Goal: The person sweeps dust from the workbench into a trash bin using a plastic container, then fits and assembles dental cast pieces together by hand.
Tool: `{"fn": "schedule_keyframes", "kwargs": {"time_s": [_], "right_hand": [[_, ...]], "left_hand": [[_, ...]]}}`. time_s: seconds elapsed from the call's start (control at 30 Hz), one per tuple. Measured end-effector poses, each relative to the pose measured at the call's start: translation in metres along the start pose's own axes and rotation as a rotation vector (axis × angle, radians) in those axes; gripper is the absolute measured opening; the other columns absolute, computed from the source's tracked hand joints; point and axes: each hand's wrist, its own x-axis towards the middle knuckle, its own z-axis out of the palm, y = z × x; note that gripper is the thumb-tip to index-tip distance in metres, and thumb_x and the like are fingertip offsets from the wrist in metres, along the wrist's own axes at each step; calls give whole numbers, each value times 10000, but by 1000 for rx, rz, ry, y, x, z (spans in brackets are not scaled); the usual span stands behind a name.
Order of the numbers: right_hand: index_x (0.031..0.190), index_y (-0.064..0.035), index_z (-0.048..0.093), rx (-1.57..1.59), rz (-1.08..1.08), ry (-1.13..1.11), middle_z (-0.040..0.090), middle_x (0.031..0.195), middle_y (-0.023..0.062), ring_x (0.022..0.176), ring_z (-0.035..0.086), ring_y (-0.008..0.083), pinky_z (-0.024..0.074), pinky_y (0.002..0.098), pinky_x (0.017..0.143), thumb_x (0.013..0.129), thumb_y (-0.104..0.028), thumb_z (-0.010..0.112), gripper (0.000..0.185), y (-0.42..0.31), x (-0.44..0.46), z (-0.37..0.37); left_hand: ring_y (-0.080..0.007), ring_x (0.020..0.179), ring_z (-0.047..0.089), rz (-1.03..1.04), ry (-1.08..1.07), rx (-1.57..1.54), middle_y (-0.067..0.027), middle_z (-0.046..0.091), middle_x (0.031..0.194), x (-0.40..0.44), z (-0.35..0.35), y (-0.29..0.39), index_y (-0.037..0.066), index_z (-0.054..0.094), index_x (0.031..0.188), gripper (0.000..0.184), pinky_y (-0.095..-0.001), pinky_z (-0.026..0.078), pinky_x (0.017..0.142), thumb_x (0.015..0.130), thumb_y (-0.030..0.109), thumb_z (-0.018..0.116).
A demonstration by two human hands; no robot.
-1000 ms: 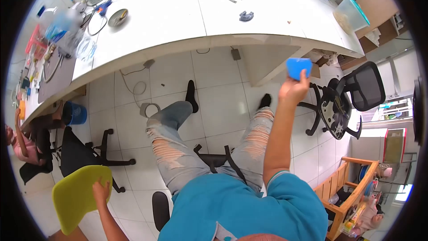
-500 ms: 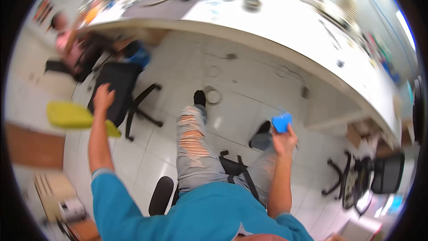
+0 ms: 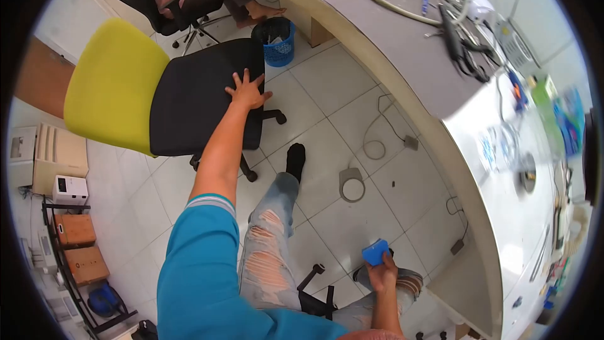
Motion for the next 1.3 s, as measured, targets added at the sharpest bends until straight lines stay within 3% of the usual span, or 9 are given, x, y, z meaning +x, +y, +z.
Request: {"fn": "schedule_keyframes", "kwargs": {"time_s": [0.03,0.27,0.47,0.5,0.6,0.7,0.73,0.83,1.3], "right_hand": [[1455,-89,583,-9,-3,42,660,1397,88,1302,624,318,470,566,1157,1026,-241,730,478,1,10,1],[1463,-83,583,-100,-95,101,677,1364,86,1269,641,301,491,557,1147,1074,-258,680,437,-8,68,5],[1416,-90,607,-108,-126,133,679,1318,83,1223,646,299,506,551,1091,1081,-256,667,379,18,96,21],[1436,-97,591,-123,-116,154,664,1332,80,1225,637,305,500,555,1085,1087,-244,649,382,23,99,16],[1405,-99,608,-104,-93,240,682,1271,70,1186,654,297,517,544,1060,1046,-249,715,404,35,103,20],[1384,-98,621,-103,-67,340,694,1243,66,1174,664,294,527,543,1052,1027,-251,748,409,34,101,33],[1386,-99,619,-112,-60,375,692,1248,66,1178,663,296,526,546,1053,1030,-248,743,406,35,99,32],[1393,-101,613,-146,-10,470,686,1263,67,1190,658,300,523,555,1056,1039,-238,728,397,38,94,36],[1425,-114,587,-167,-17,491,658,1336,71,1246,636,324,508,597,1069,1079,-192,659,362,41,86,39]], "left_hand": [[-608,1633,-24,-43,-65,66,-122,-47,1852,9,8,-1,448,376,1696,882,-922,174,1135,923,613,766],[-672,1593,58,-94,59,284,-104,-87,1846,56,21,-13,533,296,1697,914,-956,203,1085,916,591,768],[-676,1542,247,-245,-13,658,-212,337,1755,158,43,14,227,667,1508,685,-897,353,1037,926,578,755],[-551,1511,418,12,158,635,-242,512,1621,141,10,23,142,766,1331,548,-721,507,1015,958,542,732],[-378,1393,602,262,169,-193,-265,635,1459,234,87,20,141,781,1224,419,-543,578,944,1002,489,709],[-353,1062,769,-109,163,-478,-280,750,1159,384,229,4,-58,760,1054,481,-486,604,863,1037,419,692],[-346,770,775,-571,-65,-1254,-232,768,967,377,176,14,-104,737,1037,581,-472,627,713,1037,477,722],[-361,1013,717,-932,112,-1723,-229,626,1324,434,179,17,-64,660,1323,806,-469,659,695,989,667,715],[-279,946,745,-662,272,-1865,-167,724,1194,358,243,49,-15,698,1299,395,-435,669,687,936,137,727]]}}
